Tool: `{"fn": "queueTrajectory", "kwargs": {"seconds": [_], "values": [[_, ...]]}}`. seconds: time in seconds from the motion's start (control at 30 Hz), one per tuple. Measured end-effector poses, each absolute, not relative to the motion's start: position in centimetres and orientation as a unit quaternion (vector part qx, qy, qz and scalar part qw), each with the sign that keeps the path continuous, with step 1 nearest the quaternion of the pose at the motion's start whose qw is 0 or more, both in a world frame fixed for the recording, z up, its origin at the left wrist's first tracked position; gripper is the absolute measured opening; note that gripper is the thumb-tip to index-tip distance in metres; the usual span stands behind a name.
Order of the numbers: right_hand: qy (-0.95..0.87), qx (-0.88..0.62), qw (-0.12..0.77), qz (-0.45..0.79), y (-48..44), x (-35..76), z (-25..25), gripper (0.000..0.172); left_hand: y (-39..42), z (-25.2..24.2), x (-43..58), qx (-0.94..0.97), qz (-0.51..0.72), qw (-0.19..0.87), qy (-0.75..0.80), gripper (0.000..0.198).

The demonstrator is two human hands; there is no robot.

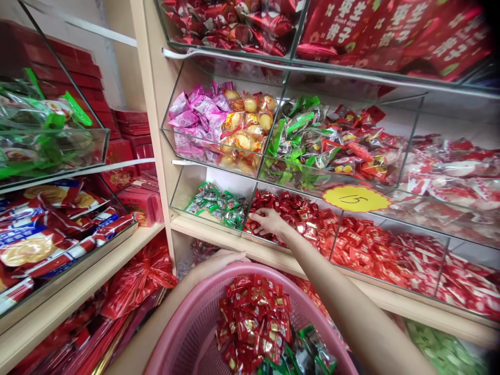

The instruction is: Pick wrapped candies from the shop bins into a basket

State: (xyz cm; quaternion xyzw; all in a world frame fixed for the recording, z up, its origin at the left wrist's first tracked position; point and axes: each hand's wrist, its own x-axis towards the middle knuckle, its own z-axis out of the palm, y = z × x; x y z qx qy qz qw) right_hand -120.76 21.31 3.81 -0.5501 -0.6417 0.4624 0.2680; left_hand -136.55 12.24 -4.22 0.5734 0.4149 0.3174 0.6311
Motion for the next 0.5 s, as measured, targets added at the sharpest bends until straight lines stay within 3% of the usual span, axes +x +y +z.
{"fn": "queueTrajectory", "kwargs": {"seconds": [0.33, 0.5], "values": [[-0.651, -0.540, 0.315, 0.430, 19.4, -119.3, 5.4, 0.007, 12.2, -4.5, -136.9, 0.589, 0.309, 0.623, 0.411, 0.047], [-0.743, -0.446, 0.341, 0.364, 14.8, -115.4, 7.1, 0.011, 12.3, -4.4, -137.0, 0.583, 0.324, 0.620, 0.414, 0.042]]}}
